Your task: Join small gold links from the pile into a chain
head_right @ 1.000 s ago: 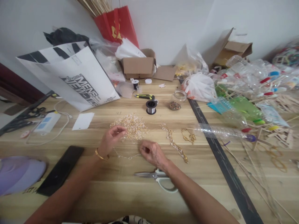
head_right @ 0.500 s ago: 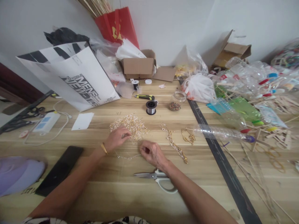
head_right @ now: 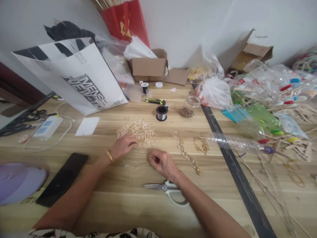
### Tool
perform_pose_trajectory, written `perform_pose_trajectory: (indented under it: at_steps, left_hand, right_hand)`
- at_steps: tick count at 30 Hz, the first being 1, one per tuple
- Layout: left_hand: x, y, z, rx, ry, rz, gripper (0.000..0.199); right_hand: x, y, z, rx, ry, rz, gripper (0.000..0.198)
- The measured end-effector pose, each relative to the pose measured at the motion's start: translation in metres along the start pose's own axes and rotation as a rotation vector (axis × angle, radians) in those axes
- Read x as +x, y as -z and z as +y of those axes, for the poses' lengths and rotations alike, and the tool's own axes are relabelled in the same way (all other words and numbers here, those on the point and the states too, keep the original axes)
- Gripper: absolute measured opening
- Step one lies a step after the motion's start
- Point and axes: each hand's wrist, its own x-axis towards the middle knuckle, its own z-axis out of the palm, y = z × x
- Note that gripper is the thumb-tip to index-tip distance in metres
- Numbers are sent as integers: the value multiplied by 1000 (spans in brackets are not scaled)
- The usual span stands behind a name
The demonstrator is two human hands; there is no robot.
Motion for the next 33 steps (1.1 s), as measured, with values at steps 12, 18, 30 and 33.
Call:
perform_pose_trajectory:
  at_steps: [12,18,30,33]
  left_hand:
    - [-4,0,-13,-160,84,69,12]
    - [-4,-1,-14,-209,113,80,12]
    - [-4,-4,-17,-210,126,106,12]
    - [-3,-5,-17,-209,133,118,12]
  right_hand:
    - [0,0,-1,-4,-15,-10,13]
    - [0,1,0,-4,-23,-19,13]
    - [0,1,-1,3,-28,-17,12]
    - [0,1,-1,-1,-28,-17,12]
